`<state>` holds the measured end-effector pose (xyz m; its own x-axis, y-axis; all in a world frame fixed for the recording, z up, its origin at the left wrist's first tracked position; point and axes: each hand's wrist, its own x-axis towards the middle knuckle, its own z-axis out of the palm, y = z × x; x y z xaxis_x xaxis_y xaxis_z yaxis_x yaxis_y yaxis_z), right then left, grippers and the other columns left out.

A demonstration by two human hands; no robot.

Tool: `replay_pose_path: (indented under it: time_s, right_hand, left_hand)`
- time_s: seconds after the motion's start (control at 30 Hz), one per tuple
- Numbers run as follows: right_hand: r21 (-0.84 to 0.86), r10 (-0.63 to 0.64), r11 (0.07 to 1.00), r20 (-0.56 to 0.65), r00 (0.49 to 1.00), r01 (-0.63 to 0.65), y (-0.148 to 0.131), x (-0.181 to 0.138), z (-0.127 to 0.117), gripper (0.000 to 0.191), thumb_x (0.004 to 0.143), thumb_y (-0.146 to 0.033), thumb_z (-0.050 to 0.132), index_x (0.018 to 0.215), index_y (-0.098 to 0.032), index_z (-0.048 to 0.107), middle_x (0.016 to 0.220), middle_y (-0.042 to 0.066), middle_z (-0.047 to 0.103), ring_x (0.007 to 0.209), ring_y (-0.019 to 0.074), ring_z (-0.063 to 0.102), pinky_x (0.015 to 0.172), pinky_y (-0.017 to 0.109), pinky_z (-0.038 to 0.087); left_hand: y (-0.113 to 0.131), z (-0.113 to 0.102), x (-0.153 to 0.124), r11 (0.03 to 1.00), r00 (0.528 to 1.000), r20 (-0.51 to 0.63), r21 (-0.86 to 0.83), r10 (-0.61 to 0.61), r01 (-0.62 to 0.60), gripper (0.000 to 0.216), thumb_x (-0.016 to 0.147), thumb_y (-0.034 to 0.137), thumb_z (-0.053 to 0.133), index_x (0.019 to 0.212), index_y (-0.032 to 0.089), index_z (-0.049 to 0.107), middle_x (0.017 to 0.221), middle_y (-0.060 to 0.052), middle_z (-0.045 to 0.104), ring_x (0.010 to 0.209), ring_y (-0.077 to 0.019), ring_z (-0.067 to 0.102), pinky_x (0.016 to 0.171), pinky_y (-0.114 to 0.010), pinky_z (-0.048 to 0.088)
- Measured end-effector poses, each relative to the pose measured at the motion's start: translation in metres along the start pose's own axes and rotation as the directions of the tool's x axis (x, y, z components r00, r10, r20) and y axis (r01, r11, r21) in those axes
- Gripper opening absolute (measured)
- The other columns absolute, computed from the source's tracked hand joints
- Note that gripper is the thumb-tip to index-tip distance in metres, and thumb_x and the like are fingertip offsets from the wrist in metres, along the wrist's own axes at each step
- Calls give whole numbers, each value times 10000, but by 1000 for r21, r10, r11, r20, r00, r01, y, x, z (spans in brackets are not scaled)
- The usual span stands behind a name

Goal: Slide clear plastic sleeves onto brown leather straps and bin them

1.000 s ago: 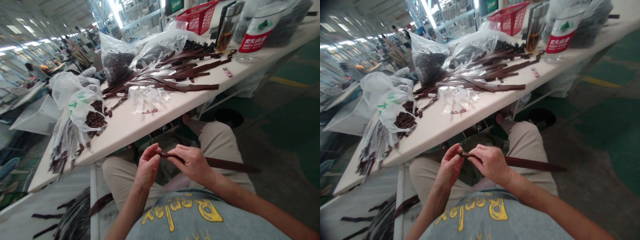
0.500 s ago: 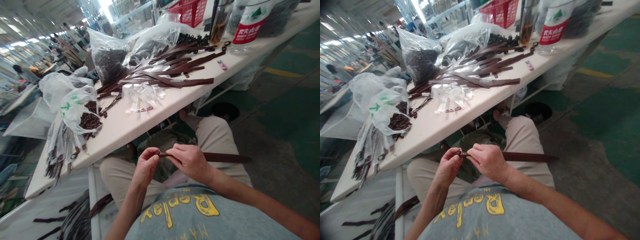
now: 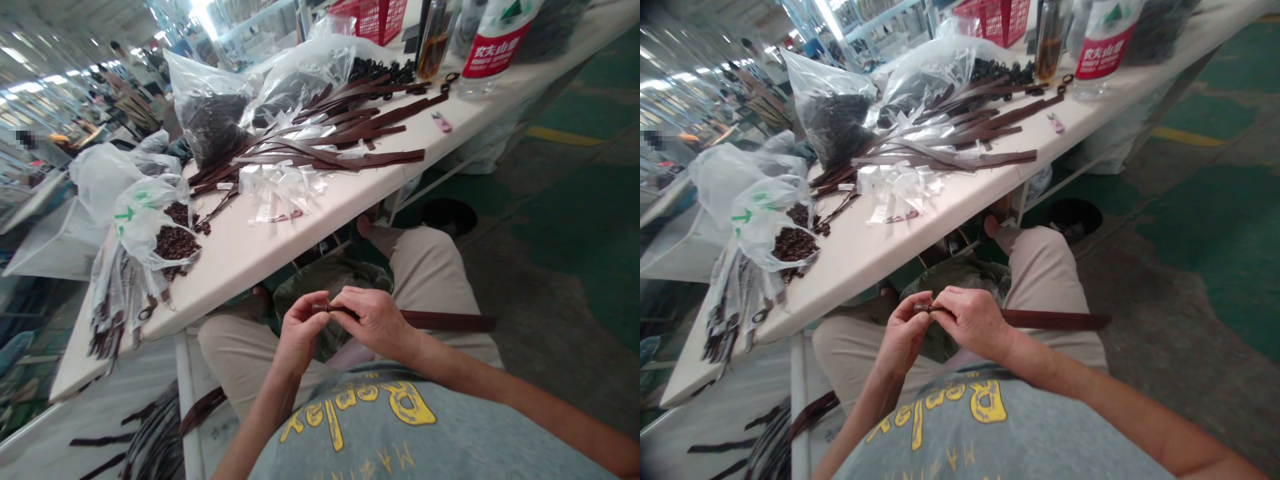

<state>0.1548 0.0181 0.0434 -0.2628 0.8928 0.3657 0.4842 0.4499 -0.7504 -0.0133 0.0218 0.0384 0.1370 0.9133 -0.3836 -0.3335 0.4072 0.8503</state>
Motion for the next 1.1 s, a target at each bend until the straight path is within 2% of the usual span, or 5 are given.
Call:
replay_pose_path:
  time_s: [0.2, 0.33, 0.63, 0.97, 1.1]
  right_hand:
    - [49, 61, 997, 48, 997, -64, 4, 1, -2, 74, 897, -217, 593, 878, -194, 662, 825, 4, 687, 768, 130, 640, 694, 227, 442]
    - [-143, 78, 988, 134, 988, -59, 8, -3, -7, 184, 925, -338, 581, 1007, -182, 634, 912, 37, 700, 820, 171, 655, 699, 260, 427]
    - [-423, 110, 906, 272, 956, 16, 7, -4, -8, 241, 963, -381, 513, 859, -175, 583, 744, 36, 685, 629, 152, 613, 539, 287, 242]
    - [-123, 91, 992, 508, 857, -33, 0, 6, -11, 283, 1010, -315, 410, 905, -166, 626, 859, 47, 720, 750, 158, 645, 608, 258, 329]
    - [-80, 163, 987, 482, 861, -142, 4, 3, -16, 230, 973, -367, 491, 967, -174, 616, 878, 37, 710, 767, 167, 645, 629, 256, 355]
  left_hand:
    - [-4, 2, 2, 999, 997, -83, -47, 1, -5, 327, 558, 263, 870, 856, 179, 766, 781, -29, 727, 723, -130, 654, 708, -222, 519]
    - [3, -7, 8, 998, 989, -146, -44, 32, -39, 313, 544, 275, 883, 820, 177, 772, 791, -27, 732, 660, -98, 637, 639, -185, 513]
    - [10, -14, 10, 998, 988, -143, 41, 52, -46, 297, 545, 296, 888, 795, 178, 779, 768, -21, 720, 583, -72, 595, 590, -173, 497]
    - [4, -18, 5, 974, 984, 168, 209, 52, -87, 246, 620, 276, 860, 835, 187, 783, 854, -45, 695, 816, -172, 621, 759, -255, 505]
    - [6, -19, 8, 963, 983, 144, 225, 117, -148, 200, 639, 284, 849, 806, 191, 788, 876, -53, 690, 842, -183, 609, 766, -262, 496]
